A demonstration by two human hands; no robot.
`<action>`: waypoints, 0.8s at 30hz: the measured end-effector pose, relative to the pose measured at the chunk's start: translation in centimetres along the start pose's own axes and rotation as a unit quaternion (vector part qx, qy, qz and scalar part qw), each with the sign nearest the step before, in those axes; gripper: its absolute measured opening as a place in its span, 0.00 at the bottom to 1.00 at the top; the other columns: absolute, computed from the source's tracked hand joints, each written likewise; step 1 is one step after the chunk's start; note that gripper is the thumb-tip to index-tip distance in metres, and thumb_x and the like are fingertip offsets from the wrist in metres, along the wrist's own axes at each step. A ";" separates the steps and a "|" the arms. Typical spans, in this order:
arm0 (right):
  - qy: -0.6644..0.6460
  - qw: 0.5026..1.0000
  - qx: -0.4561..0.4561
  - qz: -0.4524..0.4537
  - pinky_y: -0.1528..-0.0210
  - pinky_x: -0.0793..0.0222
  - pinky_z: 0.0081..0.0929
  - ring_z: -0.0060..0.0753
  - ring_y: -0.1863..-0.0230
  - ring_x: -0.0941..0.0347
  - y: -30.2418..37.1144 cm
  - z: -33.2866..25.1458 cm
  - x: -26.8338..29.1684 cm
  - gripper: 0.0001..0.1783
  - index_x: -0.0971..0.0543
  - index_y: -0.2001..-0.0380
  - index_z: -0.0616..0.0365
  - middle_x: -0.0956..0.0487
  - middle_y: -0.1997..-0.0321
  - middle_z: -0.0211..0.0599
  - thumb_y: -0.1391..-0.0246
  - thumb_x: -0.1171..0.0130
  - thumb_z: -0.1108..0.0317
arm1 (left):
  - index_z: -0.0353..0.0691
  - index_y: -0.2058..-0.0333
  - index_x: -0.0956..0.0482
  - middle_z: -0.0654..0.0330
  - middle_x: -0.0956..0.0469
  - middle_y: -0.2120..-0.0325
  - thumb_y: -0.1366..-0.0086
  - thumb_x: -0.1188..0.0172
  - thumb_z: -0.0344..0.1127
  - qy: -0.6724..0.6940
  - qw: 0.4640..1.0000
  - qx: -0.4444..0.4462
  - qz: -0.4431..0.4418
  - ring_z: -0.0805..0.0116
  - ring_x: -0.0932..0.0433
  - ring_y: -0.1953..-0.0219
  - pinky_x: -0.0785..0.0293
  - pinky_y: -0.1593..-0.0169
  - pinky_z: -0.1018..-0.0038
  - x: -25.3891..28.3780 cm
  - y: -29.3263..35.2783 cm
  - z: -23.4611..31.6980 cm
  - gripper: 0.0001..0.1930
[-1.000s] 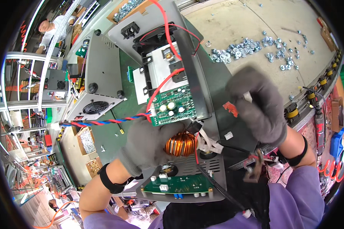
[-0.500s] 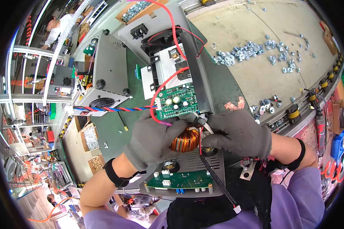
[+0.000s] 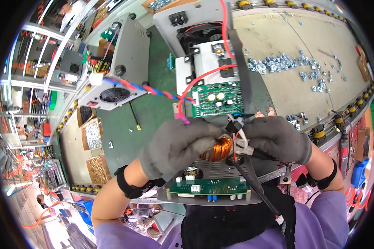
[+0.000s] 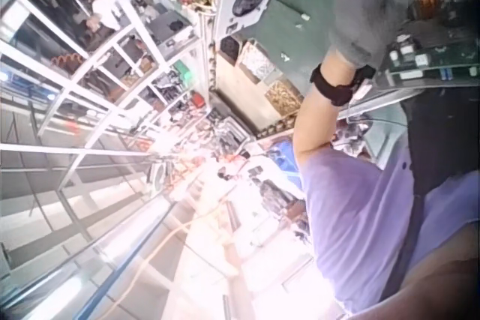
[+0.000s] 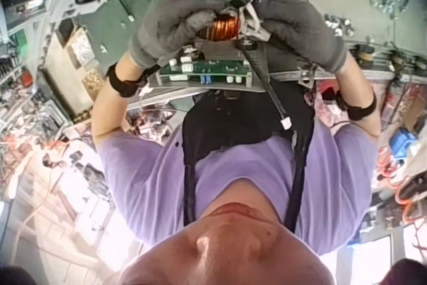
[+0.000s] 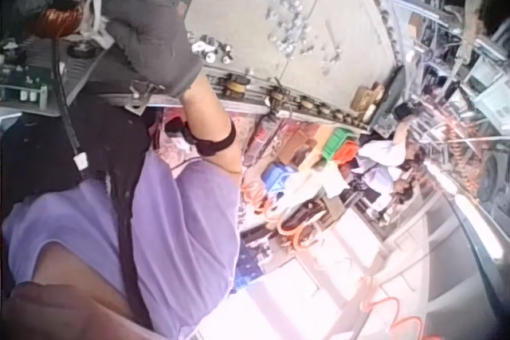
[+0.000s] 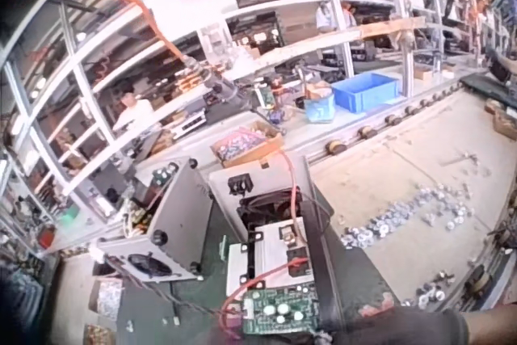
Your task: Assembling the internal components and housing of an electronic device on a production line.
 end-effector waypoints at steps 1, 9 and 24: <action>0.137 0.990 0.013 0.019 0.60 0.30 0.31 0.44 0.66 0.24 0.0 0.1 0.0 0.18 0.22 0.50 0.49 0.21 0.63 0.37 0.46 0.42 0.68 | 0.31 0.56 0.22 0.51 0.18 0.67 0.33 0.46 0.36 0.002 0.998 0.060 0.012 0.59 0.17 0.63 0.23 0.59 0.71 -0.2 0.2 -0.3 0.14; 0.106 0.989 -0.099 0.019 0.67 0.28 0.38 0.43 0.69 0.21 0.0 2.4 -2.0 0.21 0.27 0.50 0.58 0.20 0.68 0.42 0.48 0.42 0.69 | 0.45 0.57 0.19 0.53 0.19 0.72 0.37 0.41 0.37 -0.042 0.987 0.119 0.103 0.56 0.18 0.71 0.23 0.67 0.67 -1.2 0.7 -1.3 0.11; 0.162 0.986 0.020 0.010 0.61 0.33 0.32 0.34 0.65 0.29 -1.0 -1.7 0.4 0.14 0.18 0.61 0.57 0.20 0.65 0.33 0.53 0.44 0.75 | 0.43 0.57 0.18 0.56 0.17 0.66 0.35 0.46 0.28 -0.128 0.984 0.072 0.103 0.56 0.18 0.67 0.22 0.63 0.68 -1.2 0.4 -1.1 0.11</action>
Point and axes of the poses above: each hand's wrist, its own y-axis away from the middle knuckle, its own x-axis out of the back of the hand, z = x × y, the point moved 3 cm from there along -y, towards the middle knuckle
